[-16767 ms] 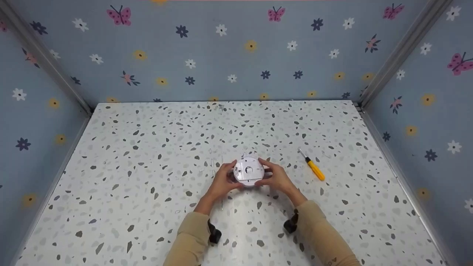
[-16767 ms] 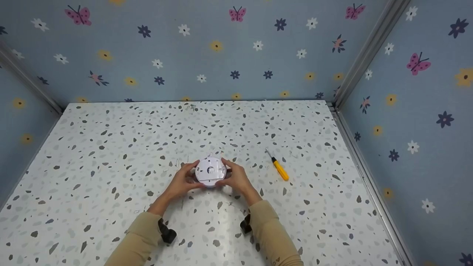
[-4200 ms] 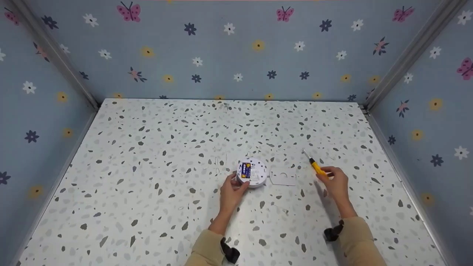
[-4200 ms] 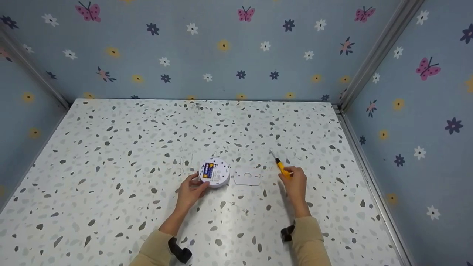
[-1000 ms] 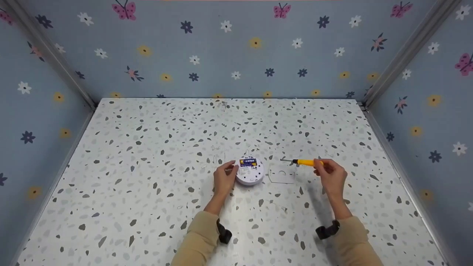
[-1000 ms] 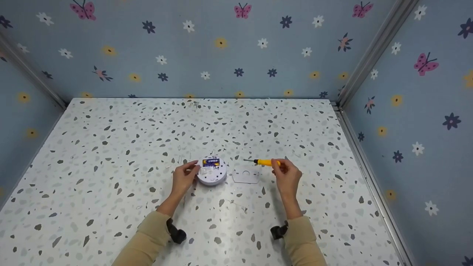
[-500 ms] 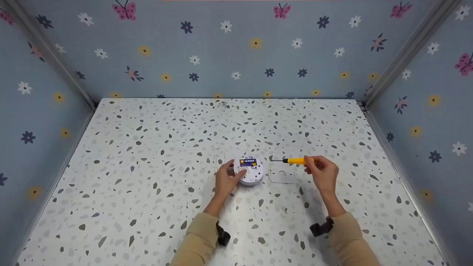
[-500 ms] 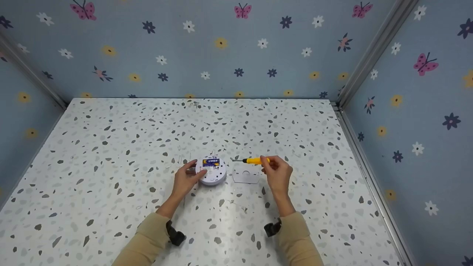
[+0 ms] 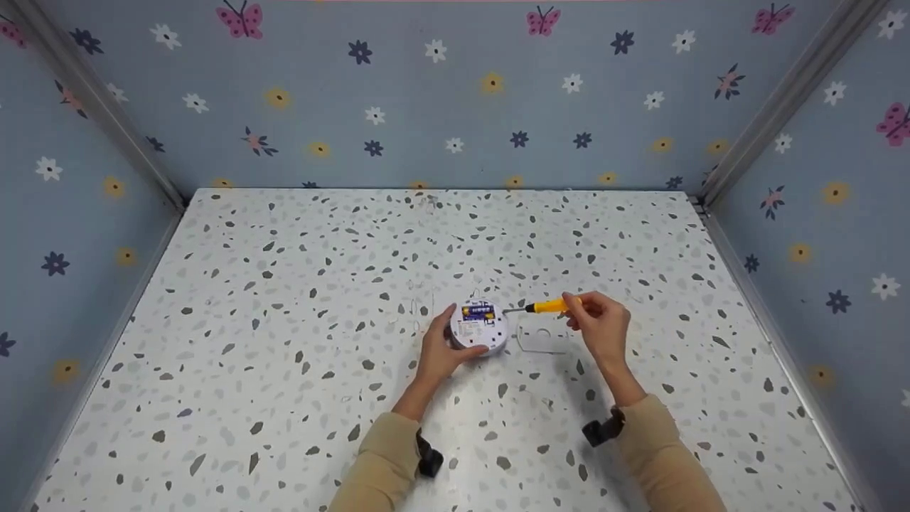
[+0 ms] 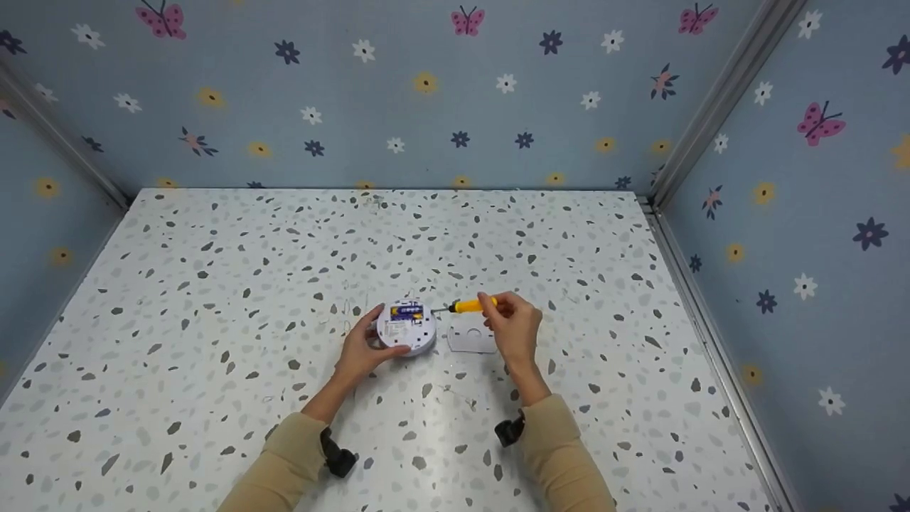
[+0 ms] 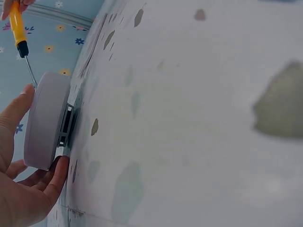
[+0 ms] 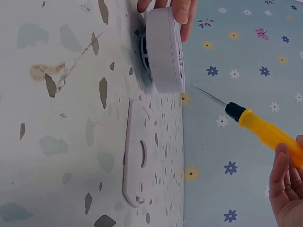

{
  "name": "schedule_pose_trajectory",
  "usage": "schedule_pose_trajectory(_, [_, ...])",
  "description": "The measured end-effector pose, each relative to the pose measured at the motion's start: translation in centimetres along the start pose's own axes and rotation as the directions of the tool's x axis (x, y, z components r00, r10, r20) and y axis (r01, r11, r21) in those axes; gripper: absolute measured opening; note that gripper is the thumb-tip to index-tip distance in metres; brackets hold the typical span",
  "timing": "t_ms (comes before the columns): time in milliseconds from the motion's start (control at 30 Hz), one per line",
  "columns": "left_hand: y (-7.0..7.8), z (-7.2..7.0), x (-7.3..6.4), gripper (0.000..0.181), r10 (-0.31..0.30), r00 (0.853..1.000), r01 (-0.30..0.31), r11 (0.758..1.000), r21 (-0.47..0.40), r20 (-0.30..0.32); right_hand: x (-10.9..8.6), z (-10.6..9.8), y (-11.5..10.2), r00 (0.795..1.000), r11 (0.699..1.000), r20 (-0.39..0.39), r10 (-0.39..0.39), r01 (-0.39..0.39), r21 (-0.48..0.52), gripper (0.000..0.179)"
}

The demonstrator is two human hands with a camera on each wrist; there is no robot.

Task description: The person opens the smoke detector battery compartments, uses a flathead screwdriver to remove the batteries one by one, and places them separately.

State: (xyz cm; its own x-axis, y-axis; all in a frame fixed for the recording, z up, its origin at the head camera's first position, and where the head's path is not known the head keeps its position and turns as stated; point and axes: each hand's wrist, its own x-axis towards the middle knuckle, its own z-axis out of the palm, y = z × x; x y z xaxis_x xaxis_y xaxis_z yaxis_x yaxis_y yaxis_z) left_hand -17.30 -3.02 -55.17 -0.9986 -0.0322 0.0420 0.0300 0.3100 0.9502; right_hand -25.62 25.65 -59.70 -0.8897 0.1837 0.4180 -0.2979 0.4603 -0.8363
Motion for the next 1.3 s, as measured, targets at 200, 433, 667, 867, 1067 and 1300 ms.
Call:
schedule_pose_trajectory(200, [-0.2,0.1,-0.1,0.099,0.009,1.000,-0.009,1.000,0.013,0.006,0.4,1.0,0.0,1.000,1.000,0.006,-0.001,0.001,0.012,0.018])
schedule_pose_trajectory(433, [-0.5,0.3,-0.2,0.099,-0.006,1.000,0.006,1.000,-0.002,0.006,0.9,2.0,-0.3,1.000,0.997,0.012,0.005,-0.005,-0.073,0.018])
schedule_pose_trajectory(667, [-0.4,0.4,-0.2,0.098,0.007,1.000,-0.007,1.000,-0.005,-0.014,0.7,0.9,-9.2,0.995,0.999,0.102,0.023,-0.026,0.026,0.027])
schedule_pose_trajectory(867, [-0.5,0.5,-0.2,0.098,-0.002,1.000,0.002,1.000,0.000,-0.022,0.6,0.1,-16.1,0.988,1.000,0.152,0.030,-0.030,-0.001,0.029])
schedule_pose_trajectory(1067, [-0.4,0.6,-0.2,0.097,-0.032,0.999,0.032,0.999,-0.009,-0.021,1.1,0.5,-17.1,0.977,0.995,0.203,0.064,-0.046,-0.089,0.033])
schedule_pose_trajectory(1300, [-0.3,0.6,-0.3,0.096,-0.017,0.999,0.017,1.000,-0.010,-0.035,1.5,1.1,-17.6,0.975,0.990,0.221,0.039,-0.007,-0.141,0.033])
